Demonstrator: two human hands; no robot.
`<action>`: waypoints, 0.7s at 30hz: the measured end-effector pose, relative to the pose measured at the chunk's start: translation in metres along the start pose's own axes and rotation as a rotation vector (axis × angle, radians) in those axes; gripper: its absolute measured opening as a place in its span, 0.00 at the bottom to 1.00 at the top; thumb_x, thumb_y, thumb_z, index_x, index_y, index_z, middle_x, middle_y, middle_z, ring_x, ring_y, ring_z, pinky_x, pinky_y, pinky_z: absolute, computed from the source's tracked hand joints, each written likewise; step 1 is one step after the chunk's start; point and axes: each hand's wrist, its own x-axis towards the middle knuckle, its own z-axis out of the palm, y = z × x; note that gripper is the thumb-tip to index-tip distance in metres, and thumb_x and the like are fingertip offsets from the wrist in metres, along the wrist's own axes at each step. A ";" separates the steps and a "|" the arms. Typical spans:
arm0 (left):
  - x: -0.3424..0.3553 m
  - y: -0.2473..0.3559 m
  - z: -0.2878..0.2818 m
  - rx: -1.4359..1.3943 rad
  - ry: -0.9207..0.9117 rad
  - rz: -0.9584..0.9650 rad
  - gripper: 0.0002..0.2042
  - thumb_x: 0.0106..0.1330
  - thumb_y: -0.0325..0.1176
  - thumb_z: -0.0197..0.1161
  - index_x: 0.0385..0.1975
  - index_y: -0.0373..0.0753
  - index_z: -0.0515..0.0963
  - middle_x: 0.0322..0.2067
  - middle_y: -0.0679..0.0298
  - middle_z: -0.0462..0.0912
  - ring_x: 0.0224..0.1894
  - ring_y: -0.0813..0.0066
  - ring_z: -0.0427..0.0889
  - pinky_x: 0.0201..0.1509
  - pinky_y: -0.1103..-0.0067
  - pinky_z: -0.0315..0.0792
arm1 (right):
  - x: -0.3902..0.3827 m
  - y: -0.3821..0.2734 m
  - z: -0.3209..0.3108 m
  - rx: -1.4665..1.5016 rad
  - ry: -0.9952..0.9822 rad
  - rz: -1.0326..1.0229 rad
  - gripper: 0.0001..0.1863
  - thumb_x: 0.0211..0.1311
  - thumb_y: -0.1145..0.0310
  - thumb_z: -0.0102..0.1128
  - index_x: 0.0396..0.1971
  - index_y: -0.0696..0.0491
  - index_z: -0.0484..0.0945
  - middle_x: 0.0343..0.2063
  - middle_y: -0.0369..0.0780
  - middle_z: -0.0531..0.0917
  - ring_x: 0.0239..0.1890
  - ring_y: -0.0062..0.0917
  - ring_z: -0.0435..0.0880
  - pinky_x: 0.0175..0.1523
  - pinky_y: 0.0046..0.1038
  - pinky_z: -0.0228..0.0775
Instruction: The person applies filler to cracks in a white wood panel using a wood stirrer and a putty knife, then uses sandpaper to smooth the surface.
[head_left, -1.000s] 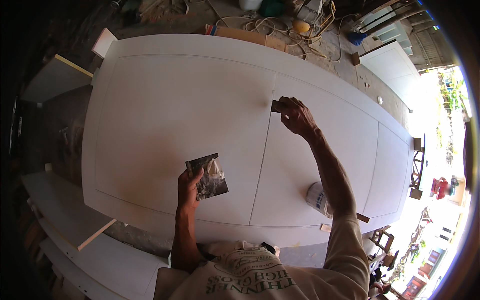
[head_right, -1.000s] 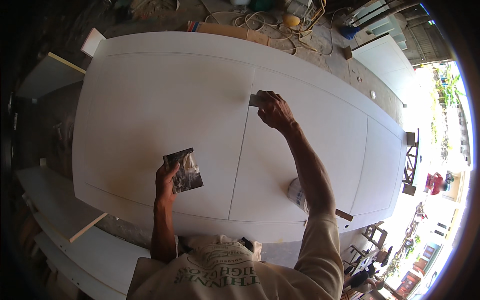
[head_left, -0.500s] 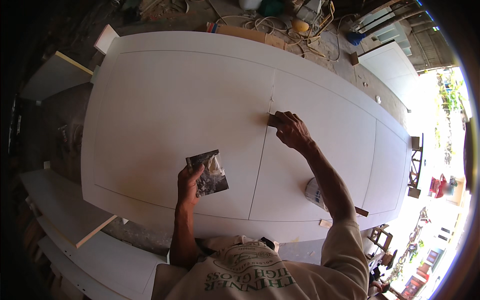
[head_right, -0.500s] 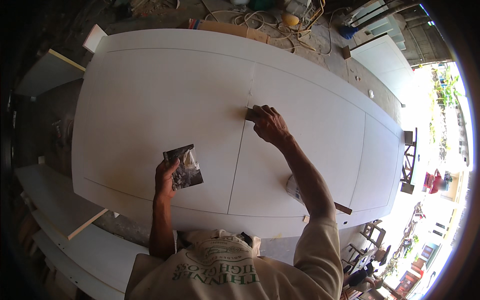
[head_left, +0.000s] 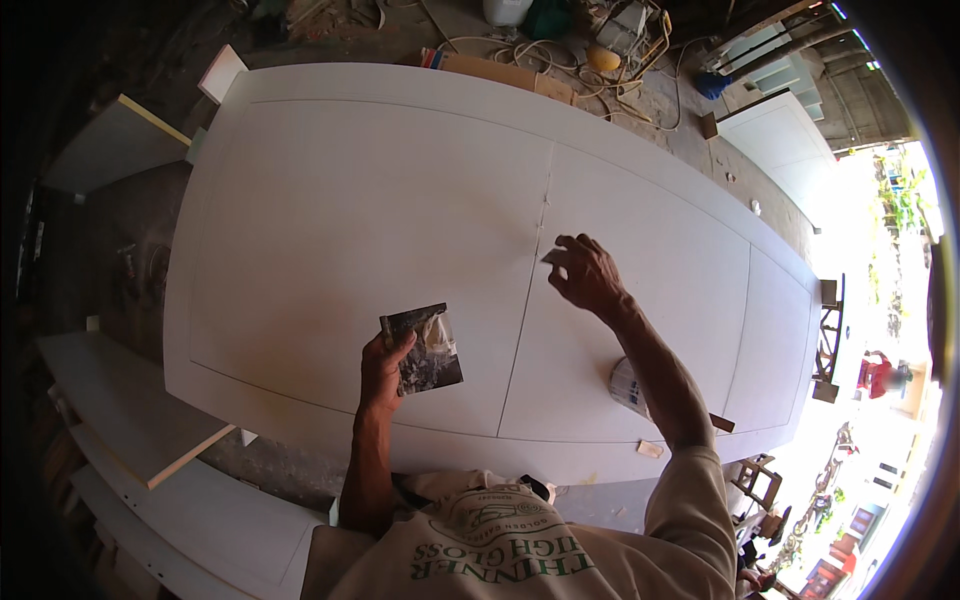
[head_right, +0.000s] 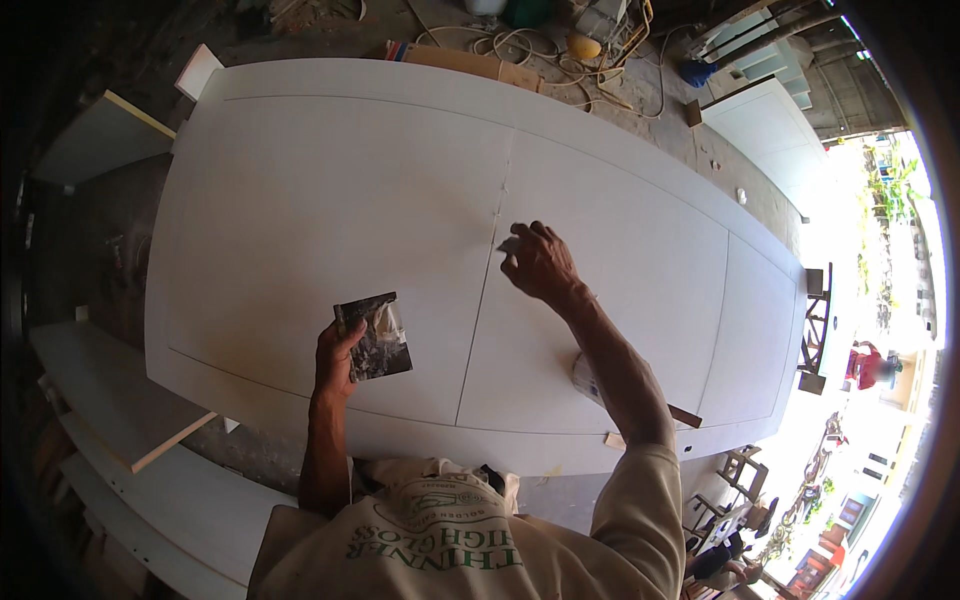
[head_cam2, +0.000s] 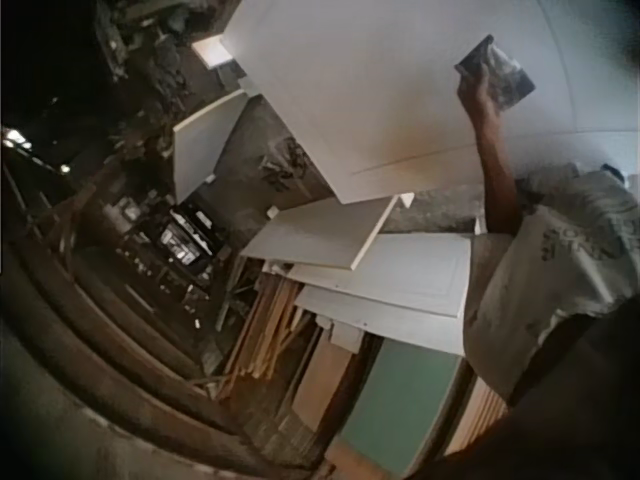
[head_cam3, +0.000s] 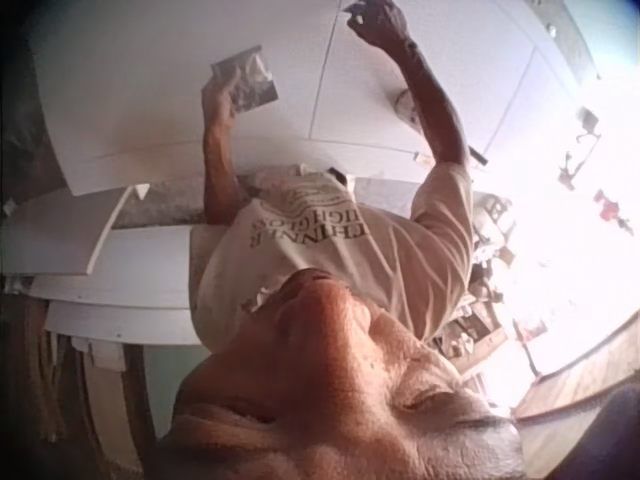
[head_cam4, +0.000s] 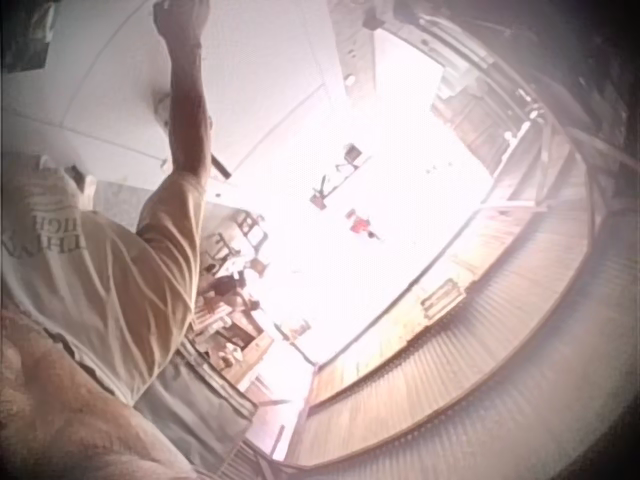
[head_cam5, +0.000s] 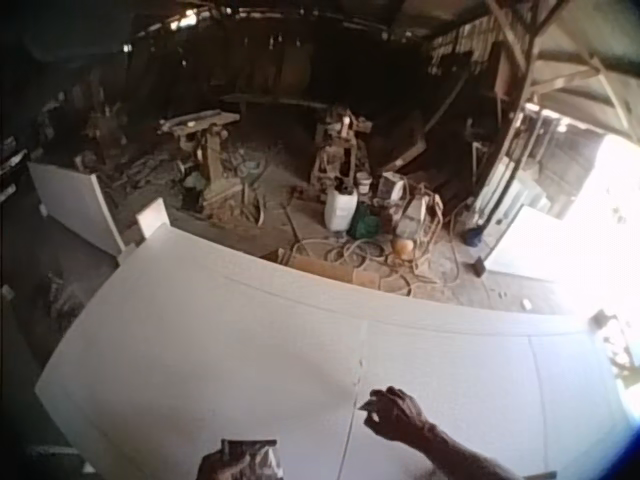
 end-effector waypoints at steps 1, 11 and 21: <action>-0.001 0.002 0.001 -0.001 -0.004 -0.011 0.15 0.70 0.34 0.70 0.50 0.33 0.82 0.41 0.64 0.87 0.42 0.74 0.88 0.48 0.72 0.84 | 0.012 0.009 0.002 0.028 0.083 0.010 0.10 0.56 0.72 0.68 0.39 0.53 0.88 0.38 0.40 0.84 0.41 0.35 0.82 0.48 0.36 0.79; 0.004 -0.012 -0.006 0.000 0.031 0.004 0.15 0.69 0.33 0.70 0.51 0.32 0.82 0.43 0.63 0.88 0.42 0.74 0.88 0.49 0.72 0.84 | 0.111 0.085 0.047 -0.061 0.170 0.201 0.11 0.62 0.76 0.60 0.41 0.53 0.88 0.39 0.41 0.89 0.44 0.39 0.85 0.50 0.40 0.78; 0.007 -0.009 -0.009 0.005 -0.018 0.009 0.15 0.70 0.34 0.70 0.52 0.32 0.82 0.43 0.64 0.87 0.44 0.76 0.86 0.51 0.74 0.82 | 0.042 0.005 0.067 0.118 0.226 0.054 0.08 0.56 0.80 0.61 0.34 0.54 0.83 0.31 0.42 0.86 0.38 0.41 0.84 0.42 0.42 0.78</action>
